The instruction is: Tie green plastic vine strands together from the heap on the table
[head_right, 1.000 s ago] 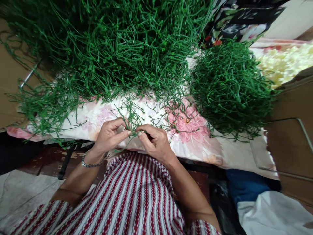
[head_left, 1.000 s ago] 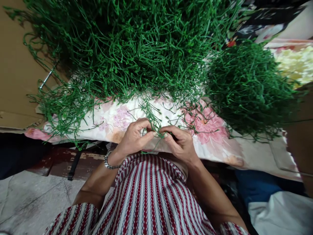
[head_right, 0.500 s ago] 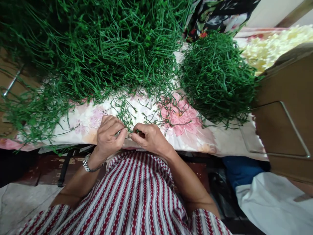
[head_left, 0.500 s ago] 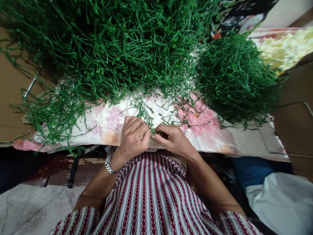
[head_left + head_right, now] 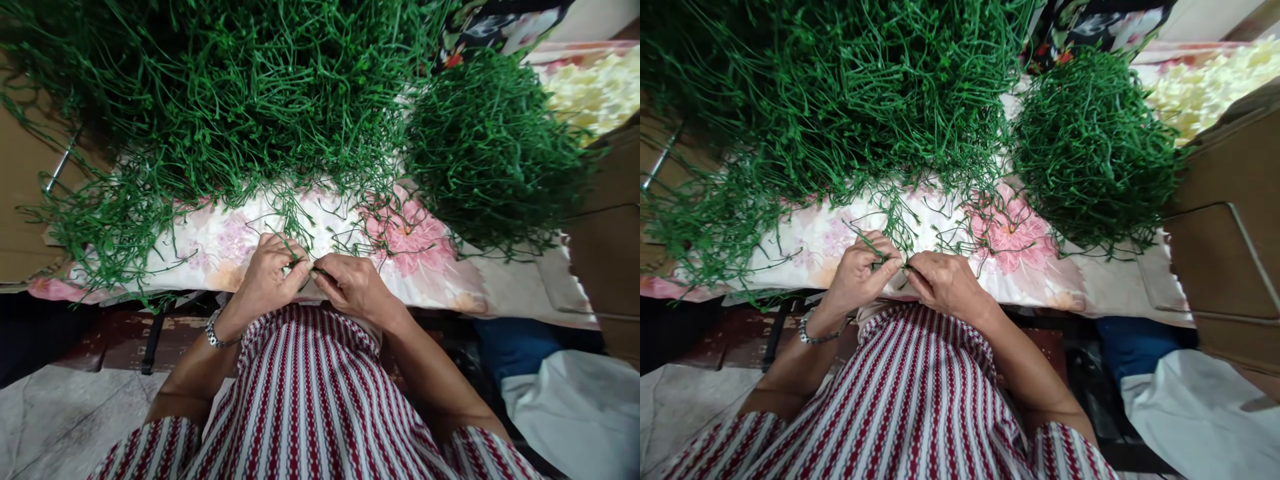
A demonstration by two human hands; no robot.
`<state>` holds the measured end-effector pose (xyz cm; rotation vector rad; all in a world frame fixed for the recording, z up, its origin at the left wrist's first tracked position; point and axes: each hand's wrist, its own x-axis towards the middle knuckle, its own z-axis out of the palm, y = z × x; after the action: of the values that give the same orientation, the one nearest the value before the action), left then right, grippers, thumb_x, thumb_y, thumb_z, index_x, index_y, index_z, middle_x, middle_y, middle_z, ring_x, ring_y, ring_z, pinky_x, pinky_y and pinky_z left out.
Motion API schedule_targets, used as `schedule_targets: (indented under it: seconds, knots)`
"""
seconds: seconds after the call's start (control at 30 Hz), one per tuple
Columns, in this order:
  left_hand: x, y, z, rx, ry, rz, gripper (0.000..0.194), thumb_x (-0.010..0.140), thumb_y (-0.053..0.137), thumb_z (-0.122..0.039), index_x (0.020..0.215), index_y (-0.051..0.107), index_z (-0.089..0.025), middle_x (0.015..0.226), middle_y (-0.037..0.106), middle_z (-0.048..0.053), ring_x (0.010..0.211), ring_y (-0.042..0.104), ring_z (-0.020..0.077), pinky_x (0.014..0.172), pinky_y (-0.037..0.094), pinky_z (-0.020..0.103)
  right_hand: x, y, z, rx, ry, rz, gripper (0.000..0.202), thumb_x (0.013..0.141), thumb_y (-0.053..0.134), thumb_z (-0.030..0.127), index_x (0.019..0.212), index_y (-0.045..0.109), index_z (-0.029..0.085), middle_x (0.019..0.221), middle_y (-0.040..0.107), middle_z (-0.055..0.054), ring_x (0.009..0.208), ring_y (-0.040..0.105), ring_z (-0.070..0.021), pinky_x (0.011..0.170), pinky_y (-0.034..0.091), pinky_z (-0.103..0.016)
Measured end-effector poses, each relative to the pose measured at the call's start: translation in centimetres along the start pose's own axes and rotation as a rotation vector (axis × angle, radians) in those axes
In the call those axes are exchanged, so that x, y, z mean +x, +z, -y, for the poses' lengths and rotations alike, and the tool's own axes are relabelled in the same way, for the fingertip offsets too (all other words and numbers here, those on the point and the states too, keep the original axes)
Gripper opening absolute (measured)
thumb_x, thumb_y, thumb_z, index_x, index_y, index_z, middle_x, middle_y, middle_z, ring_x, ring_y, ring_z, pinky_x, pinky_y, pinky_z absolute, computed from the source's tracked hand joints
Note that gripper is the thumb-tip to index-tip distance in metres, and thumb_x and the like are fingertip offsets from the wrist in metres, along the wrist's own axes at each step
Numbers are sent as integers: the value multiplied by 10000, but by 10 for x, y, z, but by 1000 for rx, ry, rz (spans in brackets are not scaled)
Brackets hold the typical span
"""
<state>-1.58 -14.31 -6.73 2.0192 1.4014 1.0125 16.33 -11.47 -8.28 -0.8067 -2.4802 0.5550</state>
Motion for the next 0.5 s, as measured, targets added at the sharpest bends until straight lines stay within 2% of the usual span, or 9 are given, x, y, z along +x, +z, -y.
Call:
schedule_targets:
  seconds: [0.23, 0.37, 0.5]
  knots:
    - [-3, 0, 8, -88, -96, 53, 212, 816, 523, -222, 621, 594, -178, 680, 640, 14, 707, 536, 161, 763, 355, 340, 5, 2, 5, -143, -57, 18, 217, 884, 418, 230, 711, 532, 164, 606, 513, -5, 540, 419, -107, 508, 269, -246]
    - [-6, -5, 13, -205, -91, 24, 201, 818, 555, -252, 657, 658, -190, 640, 622, 8, 692, 530, 161, 757, 359, 338, 6, 3, 3, 65, -67, 6, 189, 868, 413, 171, 767, 572, 149, 653, 560, -20, 593, 487, -106, 560, 349, -226]
    - [-9, -5, 15, -351, -54, -79, 123, 805, 599, -263, 803, 713, -218, 703, 650, 22, 745, 549, 174, 761, 376, 346, 6, 4, 6, 357, 72, -155, 178, 857, 441, 176, 773, 595, 145, 664, 579, -19, 595, 516, -95, 569, 378, -215]
